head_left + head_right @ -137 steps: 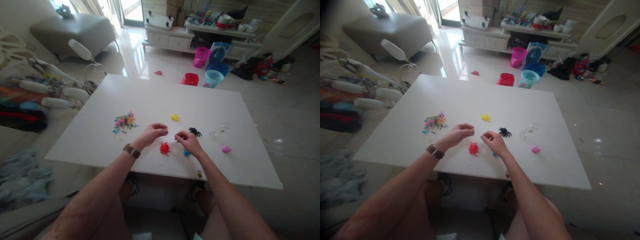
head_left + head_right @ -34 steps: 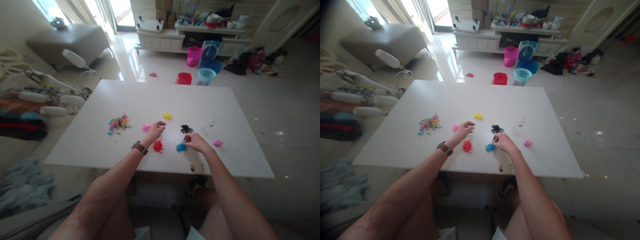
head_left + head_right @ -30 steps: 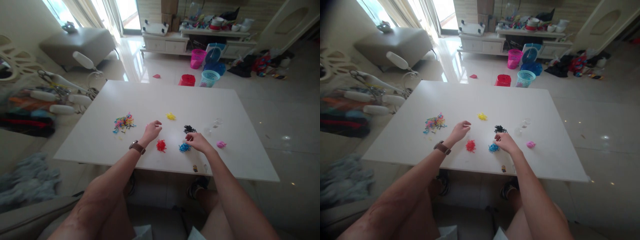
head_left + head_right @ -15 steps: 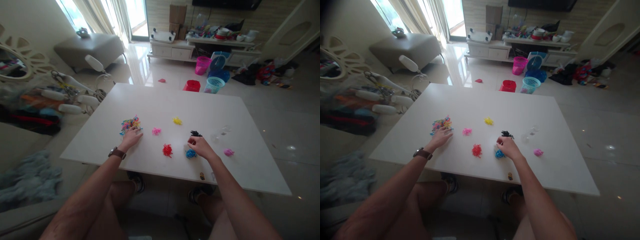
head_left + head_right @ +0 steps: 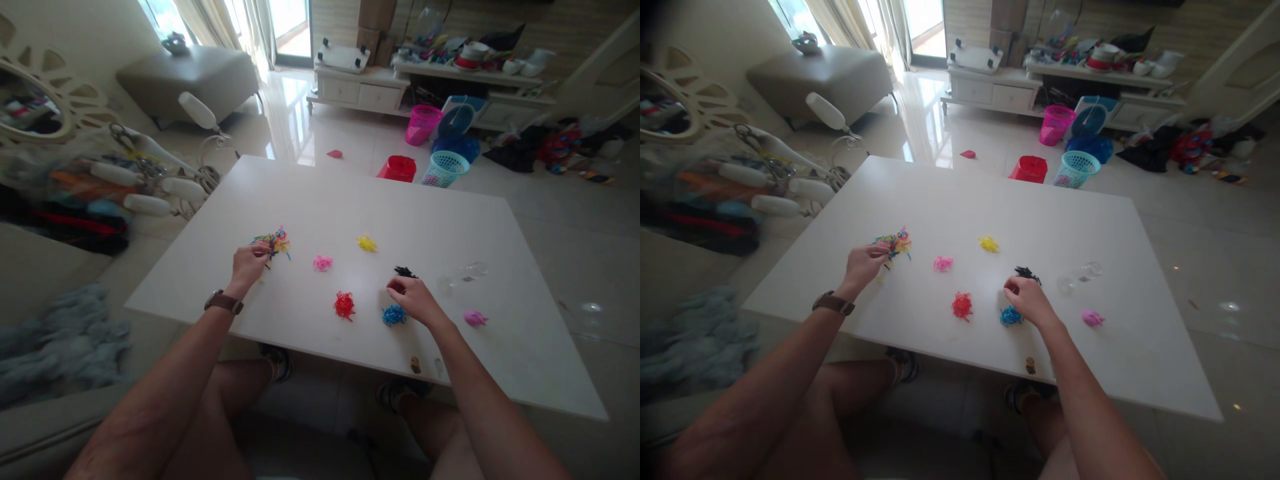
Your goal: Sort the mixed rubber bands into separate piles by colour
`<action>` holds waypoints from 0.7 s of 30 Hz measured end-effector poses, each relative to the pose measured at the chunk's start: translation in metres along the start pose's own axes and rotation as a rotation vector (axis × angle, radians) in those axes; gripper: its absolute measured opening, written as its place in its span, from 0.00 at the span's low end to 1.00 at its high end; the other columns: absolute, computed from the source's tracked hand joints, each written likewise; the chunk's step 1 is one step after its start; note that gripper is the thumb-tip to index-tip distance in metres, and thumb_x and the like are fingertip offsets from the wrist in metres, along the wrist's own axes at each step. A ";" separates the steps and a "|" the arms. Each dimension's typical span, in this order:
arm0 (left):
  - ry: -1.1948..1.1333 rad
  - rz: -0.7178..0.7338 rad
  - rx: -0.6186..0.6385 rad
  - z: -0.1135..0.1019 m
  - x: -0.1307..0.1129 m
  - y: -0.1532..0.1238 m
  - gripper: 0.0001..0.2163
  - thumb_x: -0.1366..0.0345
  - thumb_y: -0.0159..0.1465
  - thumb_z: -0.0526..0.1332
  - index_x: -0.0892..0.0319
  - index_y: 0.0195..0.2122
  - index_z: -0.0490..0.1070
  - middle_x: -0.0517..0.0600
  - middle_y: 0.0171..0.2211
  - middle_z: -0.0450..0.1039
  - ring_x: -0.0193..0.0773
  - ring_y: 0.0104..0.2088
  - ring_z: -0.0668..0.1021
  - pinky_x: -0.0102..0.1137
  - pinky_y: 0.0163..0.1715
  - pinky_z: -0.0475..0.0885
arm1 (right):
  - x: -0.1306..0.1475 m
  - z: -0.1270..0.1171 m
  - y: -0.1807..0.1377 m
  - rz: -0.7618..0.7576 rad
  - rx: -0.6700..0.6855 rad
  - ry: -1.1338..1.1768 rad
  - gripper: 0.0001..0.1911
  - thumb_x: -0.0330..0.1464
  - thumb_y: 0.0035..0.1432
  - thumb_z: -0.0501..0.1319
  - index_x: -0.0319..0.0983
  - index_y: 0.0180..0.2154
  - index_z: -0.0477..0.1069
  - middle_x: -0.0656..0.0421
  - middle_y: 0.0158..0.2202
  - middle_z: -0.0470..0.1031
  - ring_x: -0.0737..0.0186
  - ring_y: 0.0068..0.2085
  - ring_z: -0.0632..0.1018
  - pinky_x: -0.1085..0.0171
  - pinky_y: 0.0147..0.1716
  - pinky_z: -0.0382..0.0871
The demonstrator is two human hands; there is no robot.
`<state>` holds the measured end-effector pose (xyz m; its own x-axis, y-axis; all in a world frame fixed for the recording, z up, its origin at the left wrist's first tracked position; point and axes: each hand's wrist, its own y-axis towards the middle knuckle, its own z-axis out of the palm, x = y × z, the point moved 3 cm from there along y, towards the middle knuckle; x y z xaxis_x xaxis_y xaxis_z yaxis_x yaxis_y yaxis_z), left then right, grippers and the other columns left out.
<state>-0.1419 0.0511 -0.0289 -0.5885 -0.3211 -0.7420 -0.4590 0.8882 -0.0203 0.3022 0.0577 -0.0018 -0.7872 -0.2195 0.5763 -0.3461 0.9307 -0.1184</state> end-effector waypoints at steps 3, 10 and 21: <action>-0.174 -0.039 -0.047 -0.002 -0.003 -0.003 0.10 0.63 0.51 0.67 0.61 0.34 0.80 0.54 0.35 0.81 0.43 0.36 0.82 0.34 0.39 0.75 | 0.002 0.001 -0.003 -0.004 0.006 0.007 0.08 0.34 0.57 0.58 0.41 0.30 0.75 0.58 0.29 0.79 0.60 0.31 0.77 0.62 0.34 0.67; -0.516 -0.129 -0.055 0.005 -0.018 -0.009 0.15 0.64 0.46 0.72 0.63 0.34 0.75 0.50 0.27 0.77 0.37 0.28 0.79 0.31 0.32 0.74 | 0.005 0.001 -0.008 -0.009 0.020 0.013 0.09 0.34 0.57 0.58 0.40 0.29 0.75 0.58 0.28 0.78 0.62 0.30 0.76 0.63 0.33 0.66; -0.725 -0.195 -0.006 0.019 -0.020 -0.004 0.12 0.70 0.49 0.71 0.64 0.36 0.80 0.52 0.31 0.79 0.35 0.32 0.79 0.31 0.39 0.75 | 0.013 0.003 -0.003 -0.027 0.016 0.000 0.08 0.33 0.57 0.58 0.40 0.29 0.75 0.58 0.28 0.78 0.62 0.30 0.76 0.64 0.33 0.65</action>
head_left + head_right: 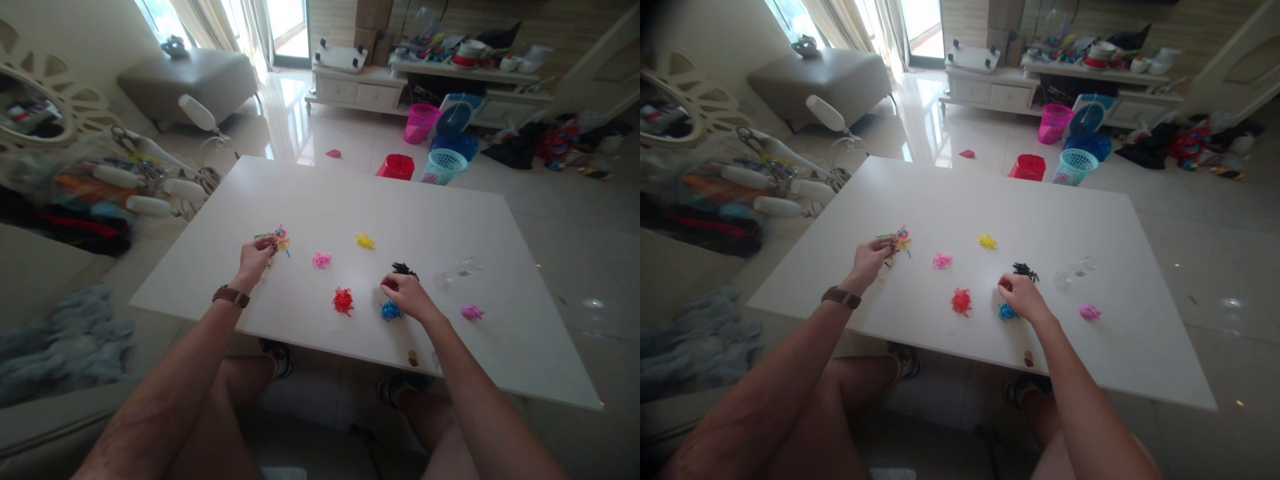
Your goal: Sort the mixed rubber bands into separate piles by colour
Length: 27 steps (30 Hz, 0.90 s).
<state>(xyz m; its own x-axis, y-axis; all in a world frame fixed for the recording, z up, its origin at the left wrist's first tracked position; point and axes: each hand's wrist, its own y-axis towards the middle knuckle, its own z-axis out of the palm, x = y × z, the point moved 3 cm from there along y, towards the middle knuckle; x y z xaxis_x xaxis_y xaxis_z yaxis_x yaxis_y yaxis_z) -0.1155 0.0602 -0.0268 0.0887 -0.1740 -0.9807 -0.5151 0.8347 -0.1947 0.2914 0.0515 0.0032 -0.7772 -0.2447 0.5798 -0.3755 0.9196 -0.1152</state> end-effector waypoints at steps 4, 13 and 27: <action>-0.077 -0.068 -0.019 -0.002 0.003 0.002 0.07 0.76 0.50 0.65 0.65 0.31 0.79 0.53 0.32 0.79 0.33 0.32 0.79 0.28 0.40 0.75 | 0.001 0.003 0.002 -0.007 0.014 0.002 0.08 0.33 0.57 0.58 0.40 0.30 0.75 0.58 0.27 0.78 0.62 0.30 0.76 0.64 0.33 0.64; -0.390 -0.296 -0.014 0.003 -0.007 -0.007 0.08 0.81 0.55 0.57 0.65 0.24 0.73 0.53 0.30 0.75 0.31 0.31 0.79 0.24 0.34 0.76 | -0.001 0.008 0.001 -0.014 0.043 -0.011 0.08 0.33 0.57 0.58 0.40 0.30 0.75 0.58 0.28 0.78 0.62 0.30 0.76 0.64 0.32 0.64; -0.292 -0.342 -0.019 0.005 -0.009 -0.011 0.07 0.73 0.63 0.57 0.63 0.28 0.71 0.51 0.23 0.73 0.30 0.22 0.75 0.22 0.23 0.70 | 0.000 0.009 0.000 -0.029 0.076 -0.010 0.09 0.33 0.58 0.57 0.39 0.30 0.75 0.57 0.29 0.78 0.62 0.31 0.76 0.65 0.32 0.64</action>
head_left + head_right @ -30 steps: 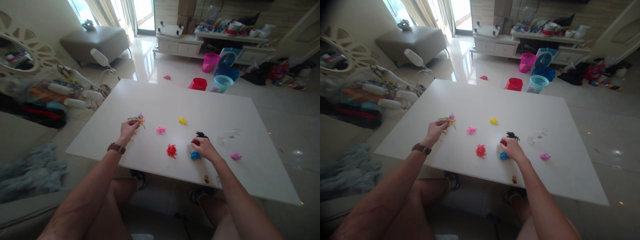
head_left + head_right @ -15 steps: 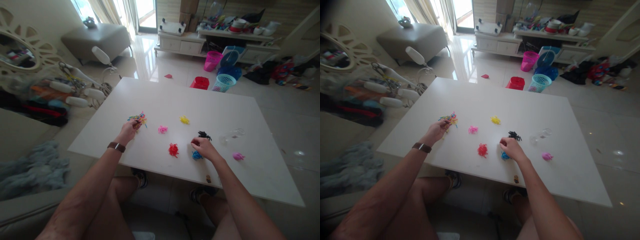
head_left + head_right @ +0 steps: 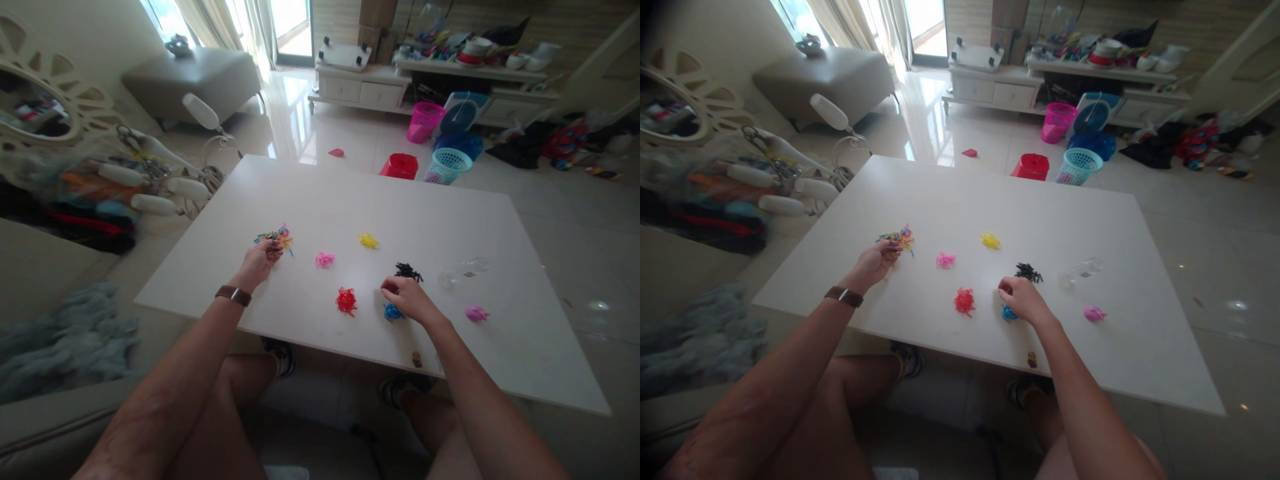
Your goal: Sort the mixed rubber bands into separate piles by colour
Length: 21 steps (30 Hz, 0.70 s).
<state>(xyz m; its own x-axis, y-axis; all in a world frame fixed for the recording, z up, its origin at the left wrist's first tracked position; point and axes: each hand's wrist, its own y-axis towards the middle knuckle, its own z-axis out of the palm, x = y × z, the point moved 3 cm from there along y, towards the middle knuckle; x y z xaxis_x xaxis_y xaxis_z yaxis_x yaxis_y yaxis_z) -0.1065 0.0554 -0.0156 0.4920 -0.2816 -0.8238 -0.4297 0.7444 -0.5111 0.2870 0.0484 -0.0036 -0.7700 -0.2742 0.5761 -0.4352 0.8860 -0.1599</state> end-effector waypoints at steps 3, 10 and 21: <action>-0.024 -0.022 -0.019 0.001 0.000 -0.001 0.09 0.71 0.65 0.55 0.63 0.28 0.71 0.52 0.25 0.75 0.31 0.24 0.76 0.24 0.26 0.73 | 0.000 0.000 0.000 -0.001 0.002 0.000 0.09 0.33 0.58 0.58 0.39 0.30 0.75 0.57 0.29 0.78 0.63 0.30 0.76 0.65 0.32 0.64; -0.036 -0.035 -0.017 -0.001 0.005 0.002 0.05 0.77 0.58 0.60 0.62 0.28 0.71 0.51 0.26 0.75 0.33 0.27 0.78 0.27 0.33 0.76 | 0.001 -0.001 -0.001 -0.013 -0.003 -0.014 0.08 0.32 0.58 0.58 0.39 0.30 0.76 0.58 0.29 0.78 0.62 0.30 0.76 0.64 0.32 0.65; 0.086 0.019 0.065 0.004 0.008 0.001 0.03 0.77 0.57 0.62 0.65 0.28 0.73 0.52 0.27 0.76 0.31 0.26 0.77 0.26 0.32 0.75 | 0.002 -0.001 -0.001 -0.015 -0.005 -0.001 0.08 0.32 0.58 0.58 0.39 0.30 0.76 0.58 0.28 0.78 0.62 0.30 0.76 0.65 0.32 0.64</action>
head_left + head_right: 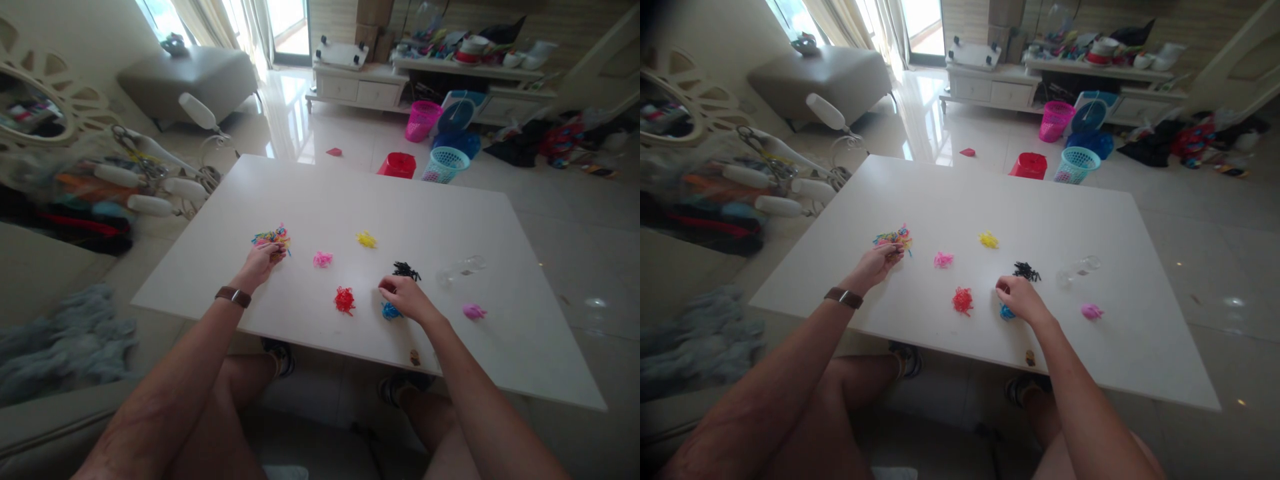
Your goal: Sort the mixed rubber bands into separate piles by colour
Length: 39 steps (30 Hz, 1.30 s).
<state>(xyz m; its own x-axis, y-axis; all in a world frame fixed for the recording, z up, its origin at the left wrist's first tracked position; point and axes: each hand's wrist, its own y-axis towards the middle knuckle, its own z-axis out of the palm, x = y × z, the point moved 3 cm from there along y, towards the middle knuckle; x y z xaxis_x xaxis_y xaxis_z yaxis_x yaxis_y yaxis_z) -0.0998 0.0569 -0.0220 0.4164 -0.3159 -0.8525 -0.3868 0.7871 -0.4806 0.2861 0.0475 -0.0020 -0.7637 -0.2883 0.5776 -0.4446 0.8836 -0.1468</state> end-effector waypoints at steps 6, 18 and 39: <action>0.181 0.062 0.233 0.038 0.015 -0.029 0.03 0.70 0.54 0.68 0.65 0.29 0.79 0.55 0.29 0.78 0.33 0.28 0.77 0.29 0.33 0.74 | 0.026 -0.001 0.003 -0.050 -0.102 0.120 0.08 0.33 0.60 0.59 0.39 0.31 0.76 0.57 0.28 0.78 0.62 0.30 0.76 0.64 0.33 0.67; 0.466 0.126 0.736 0.115 0.058 -0.096 0.08 0.62 0.56 0.67 0.61 0.31 0.80 0.51 0.26 0.78 0.35 0.27 0.76 0.30 0.32 0.71 | 0.070 0.015 0.010 -0.193 -0.203 0.619 0.16 0.45 0.58 0.67 0.44 0.43 0.80 0.56 0.41 0.75 0.62 0.39 0.78 0.62 0.38 0.77; 0.359 -0.064 0.663 0.126 0.076 -0.094 0.04 0.67 0.55 0.70 0.61 0.31 0.79 0.54 0.30 0.80 0.36 0.30 0.80 0.32 0.36 0.76 | -0.058 -0.029 0.005 0.418 -0.558 0.371 0.09 0.36 0.56 0.64 0.36 0.34 0.75 0.49 0.34 0.80 0.57 0.35 0.77 0.58 0.39 0.71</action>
<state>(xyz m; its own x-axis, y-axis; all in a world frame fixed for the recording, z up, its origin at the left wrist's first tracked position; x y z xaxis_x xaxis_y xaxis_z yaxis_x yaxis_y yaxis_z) 0.0721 0.0252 -0.0158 0.0841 -0.4359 -0.8960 0.2527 0.8792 -0.4040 0.3417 0.0794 -0.0130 -0.5661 0.1636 0.8080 0.2202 0.9745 -0.0431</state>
